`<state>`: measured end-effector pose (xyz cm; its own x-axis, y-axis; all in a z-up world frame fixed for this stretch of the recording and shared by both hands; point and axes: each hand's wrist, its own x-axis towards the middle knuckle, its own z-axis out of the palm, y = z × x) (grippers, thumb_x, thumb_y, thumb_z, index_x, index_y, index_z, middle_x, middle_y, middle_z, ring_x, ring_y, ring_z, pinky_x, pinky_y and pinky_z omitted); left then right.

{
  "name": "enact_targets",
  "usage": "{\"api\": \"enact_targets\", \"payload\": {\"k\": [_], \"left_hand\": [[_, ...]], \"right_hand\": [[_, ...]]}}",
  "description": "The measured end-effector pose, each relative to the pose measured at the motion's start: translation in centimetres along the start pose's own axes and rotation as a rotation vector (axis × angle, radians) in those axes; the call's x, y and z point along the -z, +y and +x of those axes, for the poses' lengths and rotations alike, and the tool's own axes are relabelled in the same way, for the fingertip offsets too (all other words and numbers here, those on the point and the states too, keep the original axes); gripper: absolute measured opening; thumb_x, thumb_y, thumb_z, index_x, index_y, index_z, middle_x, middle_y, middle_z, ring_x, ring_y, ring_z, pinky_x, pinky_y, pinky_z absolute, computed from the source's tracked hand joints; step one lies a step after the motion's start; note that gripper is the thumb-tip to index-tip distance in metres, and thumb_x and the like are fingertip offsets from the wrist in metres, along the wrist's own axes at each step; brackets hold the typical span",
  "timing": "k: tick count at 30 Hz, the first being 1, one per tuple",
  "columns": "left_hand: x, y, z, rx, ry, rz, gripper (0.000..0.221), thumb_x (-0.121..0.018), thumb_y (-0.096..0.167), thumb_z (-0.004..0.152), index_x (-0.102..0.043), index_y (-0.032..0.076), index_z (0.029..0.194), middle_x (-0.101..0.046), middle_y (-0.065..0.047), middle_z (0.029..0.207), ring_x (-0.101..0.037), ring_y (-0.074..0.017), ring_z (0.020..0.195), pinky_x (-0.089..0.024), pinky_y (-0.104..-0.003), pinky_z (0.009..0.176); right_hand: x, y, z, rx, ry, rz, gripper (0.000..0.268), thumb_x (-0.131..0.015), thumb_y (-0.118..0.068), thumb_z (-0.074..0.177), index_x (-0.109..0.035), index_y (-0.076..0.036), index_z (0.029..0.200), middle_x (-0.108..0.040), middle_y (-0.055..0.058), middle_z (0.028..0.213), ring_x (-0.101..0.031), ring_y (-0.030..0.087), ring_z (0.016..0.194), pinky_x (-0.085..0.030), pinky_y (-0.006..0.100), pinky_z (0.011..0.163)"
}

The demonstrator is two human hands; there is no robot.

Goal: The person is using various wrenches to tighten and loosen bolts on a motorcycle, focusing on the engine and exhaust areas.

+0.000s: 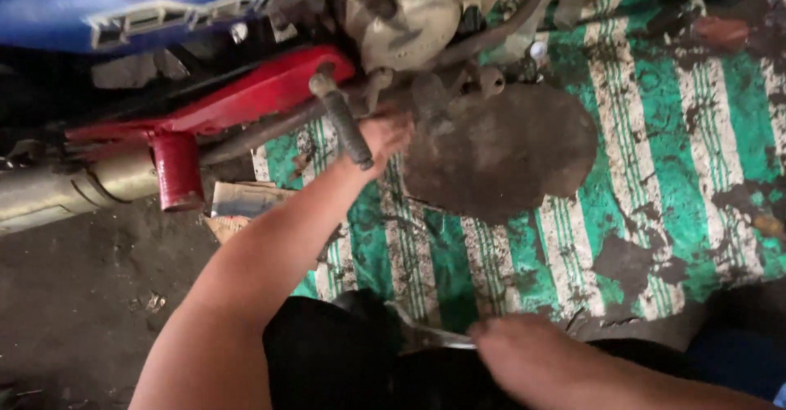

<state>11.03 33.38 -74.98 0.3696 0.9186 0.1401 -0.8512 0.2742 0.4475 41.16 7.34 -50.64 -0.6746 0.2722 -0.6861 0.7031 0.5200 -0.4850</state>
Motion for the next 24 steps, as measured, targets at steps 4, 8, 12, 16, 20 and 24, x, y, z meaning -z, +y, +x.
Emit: {"api": "enact_targets", "payload": {"k": [4, 8, 12, 16, 20, 24], "left_hand": [[-0.3, 1.1, 1.1, -0.004, 0.640, 0.149, 0.019, -0.085, 0.008, 0.085, -0.074, -0.007, 0.091, -0.074, -0.038, 0.123, -0.072, -0.0605, 0.124, -0.058, -0.073, 0.114], [-3.7, 2.3, 1.9, 0.104, 0.694, 0.037, 0.023, -0.080, 0.017, 0.087, -0.075, 0.002, 0.102, -0.076, -0.024, 0.122, -0.074, -0.0520, 0.120, -0.049, -0.075, 0.122], [-6.0, 3.7, 1.2, 0.149, 0.592, 0.054, 0.048, -0.086, -0.008, 0.075, -0.071, 0.004, 0.119, -0.077, -0.020, 0.135, -0.076, -0.0456, 0.118, -0.057, -0.066, 0.114], [-5.6, 3.6, 1.1, 0.141, 0.511, 0.040, 0.027, -0.085, -0.010, 0.080, -0.074, 0.003, 0.101, -0.068, -0.022, 0.143, -0.071, -0.0478, 0.128, -0.058, -0.066, 0.114], [-7.8, 4.4, 1.1, 0.172, 0.544, 0.108, 0.052, -0.081, -0.009, 0.083, -0.071, 0.001, 0.133, -0.069, -0.019, 0.156, -0.074, -0.0427, 0.129, -0.061, -0.059, 0.114], [-7.1, 4.1, 1.2, 0.125, 0.534, 0.080, 0.049, -0.083, -0.010, 0.084, -0.069, 0.002, 0.130, -0.072, -0.022, 0.148, -0.077, -0.0436, 0.122, -0.066, -0.058, 0.104]], "right_hand": [[3.2, -0.8, -2.4, -0.172, -0.043, 0.009, 0.042, -0.056, -0.005, 0.102, -0.057, -0.016, 0.142, -0.074, 0.010, 0.103, -0.077, 0.036, 0.083, -0.064, 0.054, 0.071], [6.0, -1.8, -4.3, -0.285, -0.055, 0.095, 0.068, -0.052, 0.007, 0.091, -0.050, -0.023, 0.151, -0.074, 0.009, 0.109, -0.077, 0.040, 0.096, -0.059, 0.057, 0.079], [4.9, -1.5, -4.2, -0.281, -0.129, 0.023, 0.057, -0.053, 0.005, 0.095, -0.050, -0.021, 0.146, -0.070, 0.006, 0.113, -0.074, 0.036, 0.096, -0.058, 0.056, 0.077], [5.1, -2.2, -3.8, -0.276, -0.125, 0.026, 0.065, -0.053, 0.006, 0.095, -0.047, -0.022, 0.153, -0.071, 0.007, 0.119, -0.075, 0.040, 0.102, -0.062, 0.060, 0.082], [6.1, -2.1, -3.5, -0.292, -0.189, 0.050, 0.069, -0.053, 0.005, 0.097, -0.046, -0.027, 0.158, -0.071, 0.005, 0.122, -0.074, 0.037, 0.107, -0.060, 0.056, 0.089], [6.2, -1.3, -3.5, -0.273, -0.191, 0.097, 0.081, -0.052, 0.012, 0.094, -0.039, -0.025, 0.165, -0.070, 0.007, 0.122, -0.075, 0.038, 0.102, -0.059, 0.054, 0.082]]}}
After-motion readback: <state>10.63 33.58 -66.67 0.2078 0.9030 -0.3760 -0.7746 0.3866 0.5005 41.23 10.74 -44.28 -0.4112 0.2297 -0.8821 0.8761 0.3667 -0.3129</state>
